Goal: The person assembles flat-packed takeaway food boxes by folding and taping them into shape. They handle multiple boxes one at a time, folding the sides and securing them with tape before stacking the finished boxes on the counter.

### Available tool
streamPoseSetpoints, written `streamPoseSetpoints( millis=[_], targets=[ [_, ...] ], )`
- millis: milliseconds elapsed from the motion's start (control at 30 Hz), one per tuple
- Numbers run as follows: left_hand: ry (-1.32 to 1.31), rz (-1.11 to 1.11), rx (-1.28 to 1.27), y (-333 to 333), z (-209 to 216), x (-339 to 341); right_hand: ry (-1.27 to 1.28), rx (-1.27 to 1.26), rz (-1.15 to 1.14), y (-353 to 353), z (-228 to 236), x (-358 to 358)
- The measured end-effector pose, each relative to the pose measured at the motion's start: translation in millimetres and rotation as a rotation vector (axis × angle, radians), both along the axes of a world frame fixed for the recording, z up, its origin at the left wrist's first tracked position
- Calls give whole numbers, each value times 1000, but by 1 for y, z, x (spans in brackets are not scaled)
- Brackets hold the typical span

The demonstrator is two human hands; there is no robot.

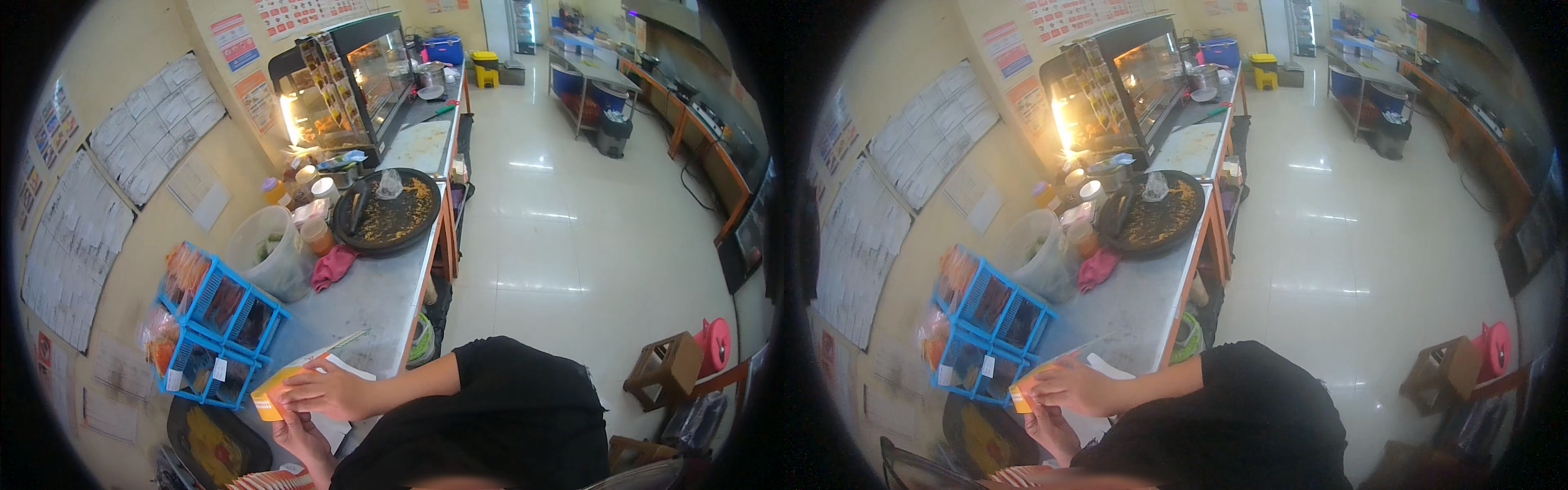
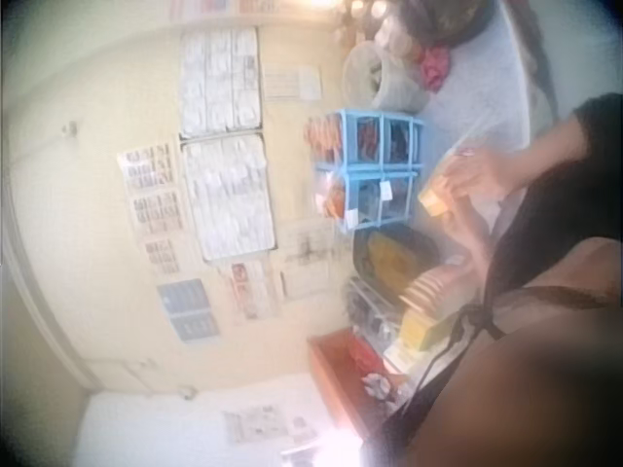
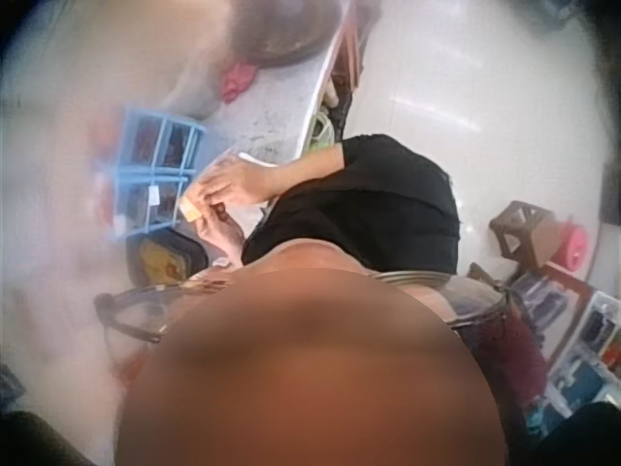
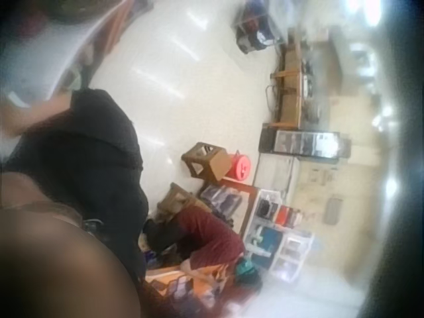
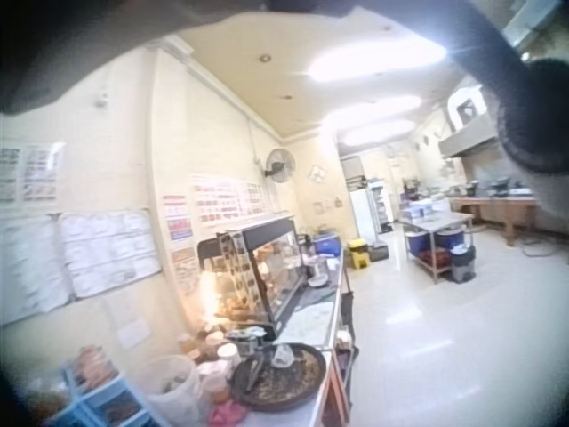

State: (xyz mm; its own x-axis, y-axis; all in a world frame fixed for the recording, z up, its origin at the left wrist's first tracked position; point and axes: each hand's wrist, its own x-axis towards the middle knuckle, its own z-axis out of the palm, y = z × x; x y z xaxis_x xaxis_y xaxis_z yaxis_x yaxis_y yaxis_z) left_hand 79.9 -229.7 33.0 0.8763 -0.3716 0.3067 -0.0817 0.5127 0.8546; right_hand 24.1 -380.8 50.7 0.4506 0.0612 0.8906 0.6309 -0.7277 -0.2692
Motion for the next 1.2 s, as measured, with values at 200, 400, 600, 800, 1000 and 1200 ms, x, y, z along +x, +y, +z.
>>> streamPoseSetpoints(
  millis=[200, 400, 600, 800, 1000, 1200],
  targets=[
    [51, 176, -207, 25, -8, 11, 735, 297, 447, 17, -31, 4],
    [42, -38, -318, 79, -21, 6, 569, 563, 447, 29, -55, 24],
    [-164, 889, 797, 70, -21, -28, 703, 569, 408, 47, -21, 34],
    [-605, 857, 773, 72, -17, -54, 906, 660, 343, 69, -6, 26],
    [-616, 945, 790, 65, -17, -65, 897, 510, 417, 44, -8, 45],
    [-969, 1167, 948, 61, -27, -61, 976, 540, 569, 43, -21, 52]
  ],
)
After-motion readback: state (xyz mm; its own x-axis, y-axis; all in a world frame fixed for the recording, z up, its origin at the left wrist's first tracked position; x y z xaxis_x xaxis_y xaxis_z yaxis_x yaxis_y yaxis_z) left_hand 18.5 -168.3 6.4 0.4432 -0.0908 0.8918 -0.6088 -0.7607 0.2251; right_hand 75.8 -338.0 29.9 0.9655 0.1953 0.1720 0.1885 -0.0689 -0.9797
